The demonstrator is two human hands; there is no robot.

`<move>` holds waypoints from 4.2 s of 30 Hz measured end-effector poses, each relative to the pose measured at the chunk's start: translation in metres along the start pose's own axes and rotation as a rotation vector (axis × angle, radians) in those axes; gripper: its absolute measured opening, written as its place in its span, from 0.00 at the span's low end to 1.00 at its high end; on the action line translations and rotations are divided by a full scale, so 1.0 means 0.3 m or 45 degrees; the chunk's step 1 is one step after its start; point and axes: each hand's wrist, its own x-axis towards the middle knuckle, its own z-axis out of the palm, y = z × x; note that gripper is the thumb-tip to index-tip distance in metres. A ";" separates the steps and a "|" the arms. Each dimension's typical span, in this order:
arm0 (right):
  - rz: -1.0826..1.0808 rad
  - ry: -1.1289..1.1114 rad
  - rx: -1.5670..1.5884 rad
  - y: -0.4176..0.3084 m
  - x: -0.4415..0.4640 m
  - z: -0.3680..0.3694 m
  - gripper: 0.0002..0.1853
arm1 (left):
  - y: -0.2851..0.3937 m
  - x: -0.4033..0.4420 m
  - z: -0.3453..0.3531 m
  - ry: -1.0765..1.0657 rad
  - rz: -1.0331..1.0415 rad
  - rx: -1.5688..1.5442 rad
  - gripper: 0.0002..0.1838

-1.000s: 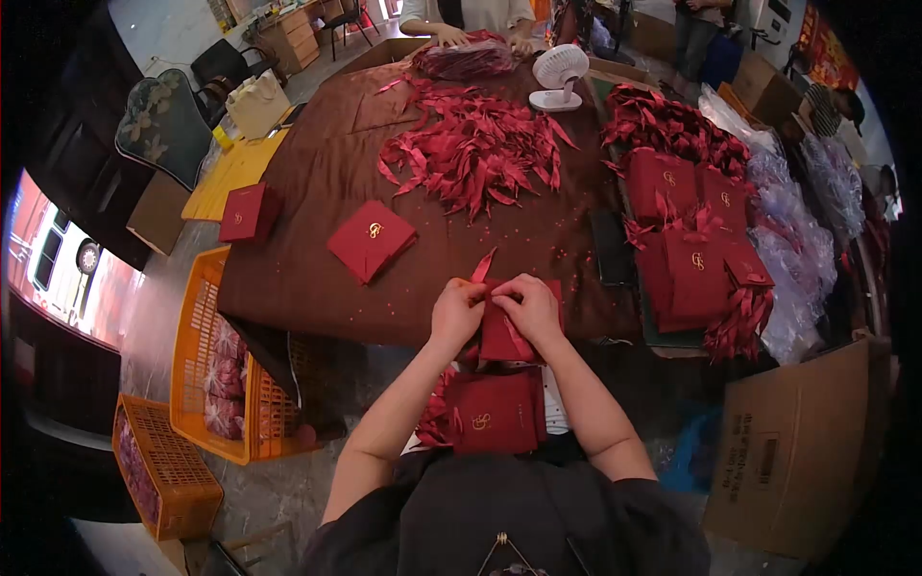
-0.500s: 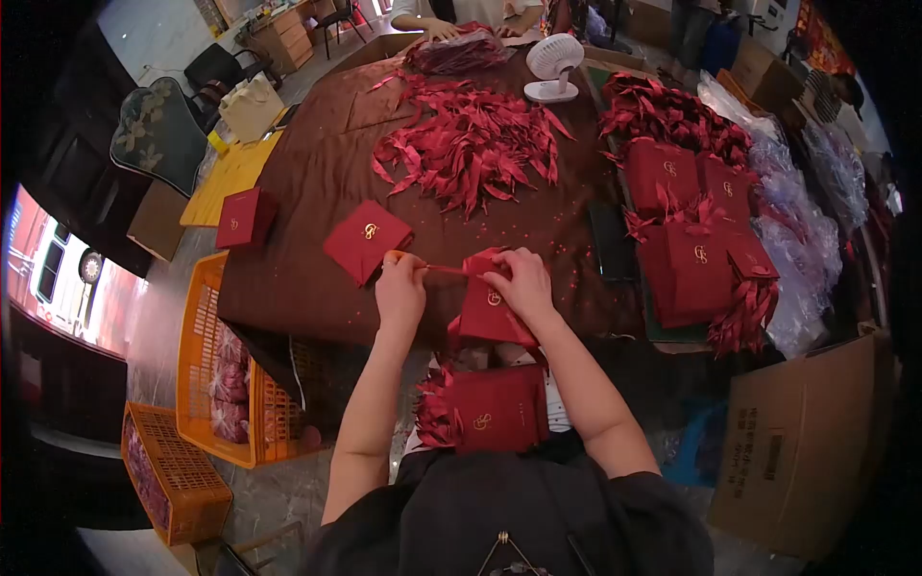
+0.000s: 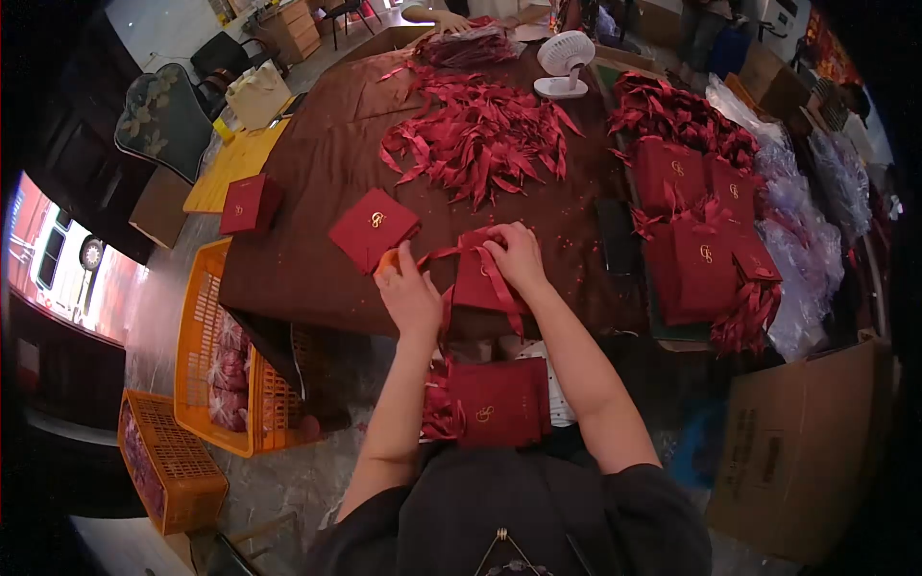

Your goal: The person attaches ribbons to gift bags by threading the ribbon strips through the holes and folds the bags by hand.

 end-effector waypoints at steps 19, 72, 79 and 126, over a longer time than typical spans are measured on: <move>-0.824 -0.423 0.017 -0.097 -0.302 -0.345 0.08 | 0.087 -0.115 0.035 -0.417 -0.206 -0.290 0.32; -0.469 -0.371 0.017 -0.162 -0.182 -0.106 0.22 | -0.009 0.024 0.045 -0.687 0.032 -0.318 0.13; -0.346 -0.309 0.131 -0.110 -0.190 -0.078 0.23 | -0.074 0.065 0.085 -0.859 0.077 -0.506 0.13; -0.607 -0.130 -0.112 -0.160 -0.280 -0.317 0.12 | -0.310 0.039 -0.079 -0.096 0.119 0.058 0.28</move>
